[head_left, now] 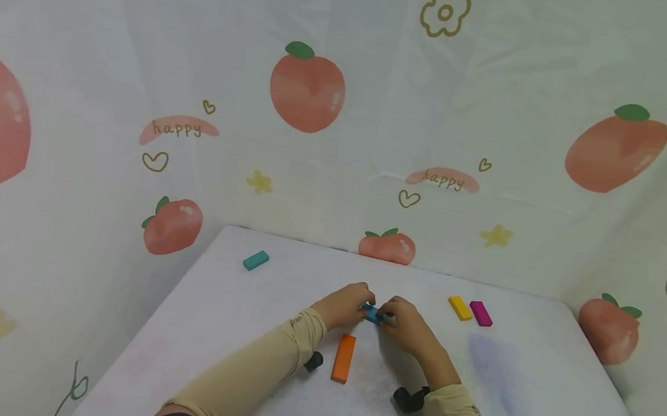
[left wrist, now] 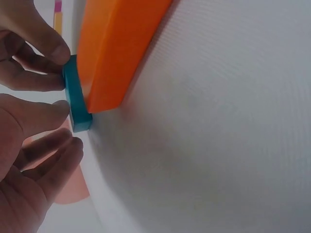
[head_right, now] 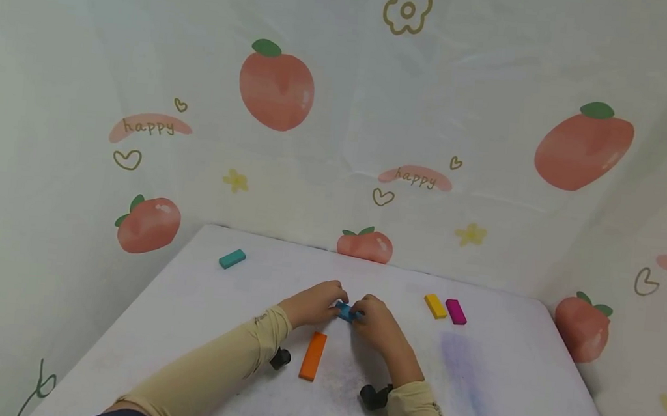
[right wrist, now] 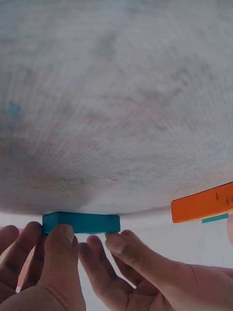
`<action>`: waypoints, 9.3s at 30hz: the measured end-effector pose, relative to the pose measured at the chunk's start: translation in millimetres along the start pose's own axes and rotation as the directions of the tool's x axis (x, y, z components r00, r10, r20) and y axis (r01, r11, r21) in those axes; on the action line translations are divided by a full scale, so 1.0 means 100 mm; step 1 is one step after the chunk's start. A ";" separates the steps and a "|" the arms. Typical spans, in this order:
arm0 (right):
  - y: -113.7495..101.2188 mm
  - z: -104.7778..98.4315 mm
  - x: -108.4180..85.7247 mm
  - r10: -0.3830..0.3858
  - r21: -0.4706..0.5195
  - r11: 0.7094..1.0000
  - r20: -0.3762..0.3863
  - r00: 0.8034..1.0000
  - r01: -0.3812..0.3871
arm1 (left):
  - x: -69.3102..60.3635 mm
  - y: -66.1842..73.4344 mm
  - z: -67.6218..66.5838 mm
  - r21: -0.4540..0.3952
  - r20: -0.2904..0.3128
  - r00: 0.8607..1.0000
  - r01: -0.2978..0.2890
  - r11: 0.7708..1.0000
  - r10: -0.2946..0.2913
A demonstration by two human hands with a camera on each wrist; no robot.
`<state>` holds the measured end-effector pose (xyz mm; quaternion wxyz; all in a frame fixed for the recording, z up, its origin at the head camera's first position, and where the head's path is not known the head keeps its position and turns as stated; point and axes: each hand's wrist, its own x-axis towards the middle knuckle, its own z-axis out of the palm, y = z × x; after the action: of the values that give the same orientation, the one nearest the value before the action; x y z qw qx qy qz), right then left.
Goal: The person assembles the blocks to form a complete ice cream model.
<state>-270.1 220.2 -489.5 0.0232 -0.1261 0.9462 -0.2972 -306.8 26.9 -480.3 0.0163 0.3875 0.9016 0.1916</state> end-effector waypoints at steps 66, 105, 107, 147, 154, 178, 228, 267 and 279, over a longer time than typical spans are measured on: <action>-0.33 0.18 -0.20 -0.245 -0.014 0.969 0.118 0.962 0.249 | -0.63 -0.06 -0.02 -0.110 0.029 1.000 0.014 0.994 -0.011; 0.76 -0.64 -0.20 0.035 -0.176 0.980 -0.315 0.949 -0.094 | -0.66 0.03 -0.03 -0.070 0.037 0.997 0.063 0.996 -0.060; 0.82 -0.68 -0.21 0.073 -0.176 0.975 -0.316 0.946 -0.134 | -0.67 0.04 -0.03 -0.073 0.039 0.997 0.067 0.995 -0.065; 1.13 -0.85 -0.25 0.299 -0.177 0.926 -0.200 0.933 -0.334 | -0.66 0.02 -0.01 -0.040 0.045 0.997 0.069 0.997 -0.067; 1.11 -0.86 -0.24 0.286 -0.187 0.928 -0.194 0.939 -0.321 | -0.66 0.02 -0.02 -0.040 0.043 0.997 0.071 0.997 -0.069; 0.95 -0.59 -0.08 0.247 -0.151 0.951 -0.159 0.956 -0.270 | -0.66 0.03 -0.01 -0.057 0.043 0.996 0.086 0.995 -0.083; 0.17 -0.03 0.18 0.115 -0.121 0.985 -0.104 0.988 -0.127 | -0.63 -0.02 0.04 -0.031 0.037 0.997 0.071 0.997 -0.070; -0.19 0.20 0.15 0.053 -0.093 0.994 -0.080 0.995 -0.060 | -0.52 -0.05 -0.12 -0.136 0.047 0.990 0.135 0.981 -0.129; -0.22 0.17 0.17 0.090 -0.063 0.994 -0.059 0.994 -0.094 | -0.09 -0.20 -0.11 -0.052 -0.007 0.997 0.077 0.996 -0.078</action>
<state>-279.9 188.6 -490.4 0.0064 -0.0748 0.9604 -0.2682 -316.2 4.0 -478.9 0.0296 0.3507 0.9108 0.2158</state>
